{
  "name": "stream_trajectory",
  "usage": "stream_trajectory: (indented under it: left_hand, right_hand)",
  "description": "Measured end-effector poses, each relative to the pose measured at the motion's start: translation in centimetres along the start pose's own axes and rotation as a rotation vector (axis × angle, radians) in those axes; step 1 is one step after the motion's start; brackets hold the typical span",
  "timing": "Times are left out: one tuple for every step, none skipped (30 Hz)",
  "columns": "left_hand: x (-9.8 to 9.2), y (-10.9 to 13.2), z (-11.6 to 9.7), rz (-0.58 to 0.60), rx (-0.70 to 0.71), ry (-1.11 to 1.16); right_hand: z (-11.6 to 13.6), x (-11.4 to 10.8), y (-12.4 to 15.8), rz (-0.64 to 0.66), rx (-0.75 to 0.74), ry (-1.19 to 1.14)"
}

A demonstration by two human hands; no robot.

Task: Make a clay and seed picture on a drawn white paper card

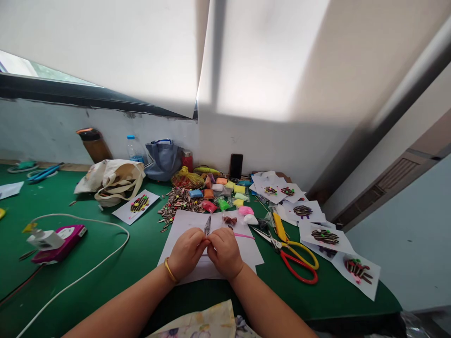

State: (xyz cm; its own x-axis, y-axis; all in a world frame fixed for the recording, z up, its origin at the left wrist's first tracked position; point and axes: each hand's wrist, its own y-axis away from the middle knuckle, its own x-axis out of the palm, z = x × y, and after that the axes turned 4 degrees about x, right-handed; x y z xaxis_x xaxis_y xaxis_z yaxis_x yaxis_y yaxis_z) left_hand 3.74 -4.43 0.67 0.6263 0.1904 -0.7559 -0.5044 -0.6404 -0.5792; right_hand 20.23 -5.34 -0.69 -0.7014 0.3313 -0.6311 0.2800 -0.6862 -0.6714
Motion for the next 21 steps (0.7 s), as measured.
stream_trajectory:
  left_hand:
    - [0.0,0.0,0.0,-0.001,0.006,-0.001]
    - [0.0,0.0,-0.1,-0.004,0.01,-0.005]
    - [0.0,0.0,-0.1,-0.006,0.012,-0.013]
    - [0.0,0.0,-0.2,-0.009,0.012,-0.024]
    - [0.0,0.0,-0.2,-0.01,0.013,-0.036]
    - [0.0,0.0,-0.3,-0.011,0.013,-0.046]
    - [0.0,-0.1,-0.4,-0.013,0.011,-0.05]
    - [0.0,-0.1,-0.4,-0.019,0.003,-0.045]
    - [0.0,-0.1,-0.4,-0.031,-0.012,-0.027]
    - [0.1,-0.1,-0.3,-0.051,-0.036,0.007]
    - [0.1,-0.2,-0.2,-0.077,-0.067,0.058]
    - [0.2,-0.2,-0.1,-0.108,-0.108,0.125]
    - [0.3,-0.2,0.2,-0.143,-0.159,0.207]
    - [0.3,-0.3,0.4,-0.173,-0.216,0.304]
    - [0.4,-0.3,0.7,-0.201,-0.286,0.412]
    - [0.5,-0.4,1.0,-0.222,-0.357,0.535]
    - [0.5,-0.5,1.3,-0.232,-0.422,0.674]
    - [0.5,-0.6,1.5,-0.242,-0.483,0.8]
    - [0.5,-0.7,1.7,-0.249,-0.532,0.904]
    - [0.4,-0.8,1.8,-0.255,-0.567,0.98]
    - [0.3,-0.9,1.8,-0.258,-0.59,1.026]
  right_hand:
    - [0.1,0.0,0.0,0.001,0.001,0.003]
    - [0.1,0.0,0.0,-0.002,0.008,0.007]
    - [0.0,0.0,0.0,-0.011,0.025,0.013]
    - [-0.1,0.0,0.0,-0.029,0.052,0.019]
    - [-0.3,0.1,0.0,-0.055,0.085,0.023]
    - [-0.5,0.1,-0.1,-0.086,0.118,0.024]
    - [-0.7,0.1,-0.1,-0.118,0.149,0.02]
    - [-0.9,0.1,-0.1,-0.142,0.171,0.01]
    - [-1.0,0.0,-0.1,-0.156,0.181,-0.007]
    - [-1.1,0.0,-0.1,-0.156,0.179,-0.028]
    - [-1.2,0.0,-0.1,-0.147,0.17,-0.049]
    - [-1.1,0.0,0.0,-0.129,0.156,-0.07]
    - [-1.1,-0.1,0.0,-0.116,0.143,-0.091]
    - [-1.1,-0.1,0.0,-0.114,0.131,-0.111]
    - [-1.2,-0.1,0.0,-0.125,0.126,-0.127]
    - [-1.3,-0.1,0.0,-0.145,0.126,-0.138]
    - [-1.4,-0.1,0.0,-0.168,0.133,-0.147]
    - [-1.7,0.0,0.0,-0.182,0.146,-0.154]
    - [-1.9,0.1,0.1,-0.18,0.163,-0.164]
    - [-2.1,0.2,0.1,-0.157,0.183,-0.178]
    - [-2.3,0.3,0.1,-0.125,0.203,-0.196]
